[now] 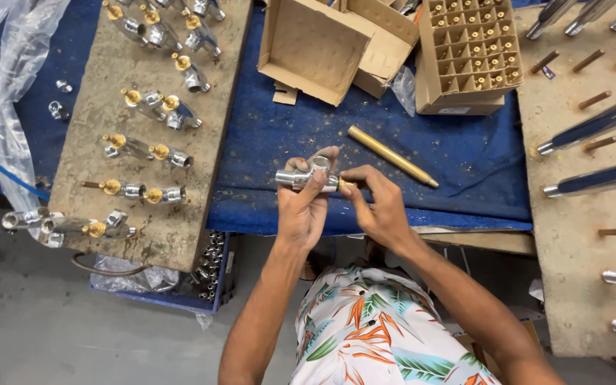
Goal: The person assembles metal faucet components by inserting small brass valves into larger chrome faucet bodies, using a small wooden mallet to tap the pieces into place, and picking up components from a workbench and organized boxes.
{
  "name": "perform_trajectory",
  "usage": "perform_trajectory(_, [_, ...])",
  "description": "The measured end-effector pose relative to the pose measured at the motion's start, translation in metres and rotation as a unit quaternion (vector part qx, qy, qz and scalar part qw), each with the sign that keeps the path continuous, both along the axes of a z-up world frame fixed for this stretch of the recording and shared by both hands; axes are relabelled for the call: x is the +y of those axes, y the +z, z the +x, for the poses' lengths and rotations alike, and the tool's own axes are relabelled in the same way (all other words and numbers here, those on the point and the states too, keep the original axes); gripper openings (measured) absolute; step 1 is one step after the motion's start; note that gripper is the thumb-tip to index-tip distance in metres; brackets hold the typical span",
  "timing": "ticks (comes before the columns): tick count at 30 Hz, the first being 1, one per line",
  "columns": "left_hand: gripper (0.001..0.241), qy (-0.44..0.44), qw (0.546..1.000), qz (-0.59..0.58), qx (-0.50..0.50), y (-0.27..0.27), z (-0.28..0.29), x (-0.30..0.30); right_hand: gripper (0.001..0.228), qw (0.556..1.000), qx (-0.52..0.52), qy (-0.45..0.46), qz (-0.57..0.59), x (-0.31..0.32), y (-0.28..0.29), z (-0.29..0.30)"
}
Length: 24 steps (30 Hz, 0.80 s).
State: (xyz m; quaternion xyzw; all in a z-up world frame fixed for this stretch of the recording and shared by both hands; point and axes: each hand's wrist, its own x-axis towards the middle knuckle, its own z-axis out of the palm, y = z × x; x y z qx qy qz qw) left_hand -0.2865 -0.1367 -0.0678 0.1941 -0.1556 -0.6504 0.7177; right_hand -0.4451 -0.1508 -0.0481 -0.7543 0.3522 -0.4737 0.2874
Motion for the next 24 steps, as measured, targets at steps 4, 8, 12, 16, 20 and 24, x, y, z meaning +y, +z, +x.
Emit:
perform_trajectory(4, [0.030, -0.005, 0.999, -0.018, -0.051, -0.004, 0.003, -0.005, 0.042, 0.959, 0.025, -0.007, 0.282, -0.009, -0.022, 0.009])
perform_trajectory(8, [0.028, 0.003, 0.992, -0.022, -0.126, -0.009, 0.021, -0.020, 0.056, 0.913, 0.040, 0.022, 0.406, -0.039, -0.045, -0.013])
perform_trajectory(12, [0.029, 0.003, 0.973, -0.006, -0.232, -0.009, 0.050, -0.032, 0.045, 0.953, 0.249, -0.163, 0.064, -0.066, -0.053, -0.061])
perform_trajectory(16, [0.028, -0.028, 0.946, -0.025, -0.323, -0.006, 0.056, -0.041, 0.040, 0.915, 0.382, -0.134, 0.005, -0.075, -0.066, -0.092])
perform_trajectory(20, [0.028, -0.094, 0.878, -0.055, -0.466, 0.001, 0.045, -0.052, 0.040, 0.897, 0.434, -0.081, -0.005, -0.079, -0.092, -0.092])
perform_trajectory(24, [0.027, -0.172, 0.797, -0.074, -0.574, 0.015, 0.040, -0.060, 0.033, 0.885, 0.458, -0.083, -0.006, -0.085, -0.102, -0.091])
